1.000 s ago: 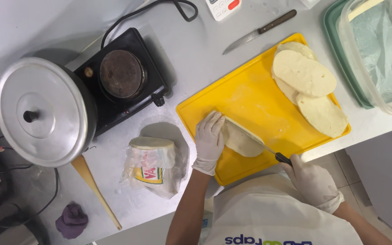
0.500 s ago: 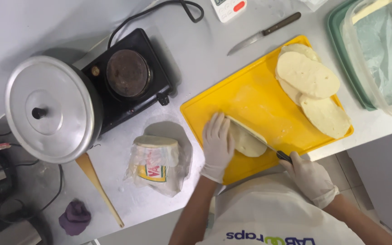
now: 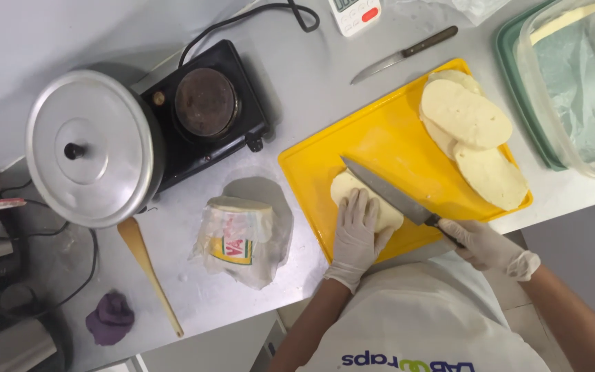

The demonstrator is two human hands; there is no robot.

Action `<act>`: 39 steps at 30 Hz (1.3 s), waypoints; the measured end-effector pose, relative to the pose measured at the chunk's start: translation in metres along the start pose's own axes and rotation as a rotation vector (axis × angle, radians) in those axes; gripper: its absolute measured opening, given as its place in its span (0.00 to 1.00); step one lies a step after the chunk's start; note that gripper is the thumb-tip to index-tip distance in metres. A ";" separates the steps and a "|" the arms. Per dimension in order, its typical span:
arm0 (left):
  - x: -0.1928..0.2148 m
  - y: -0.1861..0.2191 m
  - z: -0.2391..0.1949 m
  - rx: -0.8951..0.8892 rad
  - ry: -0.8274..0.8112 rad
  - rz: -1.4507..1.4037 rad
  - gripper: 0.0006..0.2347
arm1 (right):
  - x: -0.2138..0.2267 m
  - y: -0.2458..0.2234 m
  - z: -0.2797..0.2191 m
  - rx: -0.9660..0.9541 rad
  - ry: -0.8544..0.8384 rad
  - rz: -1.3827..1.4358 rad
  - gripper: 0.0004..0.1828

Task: Slicing a block of white cheese on a yellow cutting board and placing the strips into a plastic container.

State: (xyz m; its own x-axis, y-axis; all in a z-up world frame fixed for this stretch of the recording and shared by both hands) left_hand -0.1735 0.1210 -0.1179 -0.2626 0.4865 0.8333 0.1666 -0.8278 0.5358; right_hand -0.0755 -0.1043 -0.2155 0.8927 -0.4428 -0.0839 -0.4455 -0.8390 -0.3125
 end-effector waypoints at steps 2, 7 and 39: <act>0.001 0.001 0.000 0.009 -0.010 0.016 0.28 | -0.001 -0.011 -0.009 0.053 0.051 -0.047 0.29; 0.000 0.000 -0.001 0.000 0.011 0.031 0.28 | 0.024 -0.013 -0.013 0.359 0.160 -0.054 0.28; 0.152 0.033 0.063 -0.308 0.267 0.017 0.14 | -0.007 -0.086 -0.175 1.037 1.390 -1.159 0.30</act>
State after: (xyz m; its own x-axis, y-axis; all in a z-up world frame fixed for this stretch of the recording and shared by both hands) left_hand -0.1475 0.1852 0.0348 -0.5066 0.4161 0.7551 -0.1090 -0.8997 0.4227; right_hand -0.0549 -0.0842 -0.0225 -0.1824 -0.2684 0.9459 0.7891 -0.6138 -0.0220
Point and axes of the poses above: each hand's wrist, its own z-axis towards the middle knuckle, its own x-axis out of the back of the hand, y = z × x, the point moved 9 cm from there along z, towards the middle knuckle, and after that the axes turned 4 degrees about -z, right-handed, at the moved point
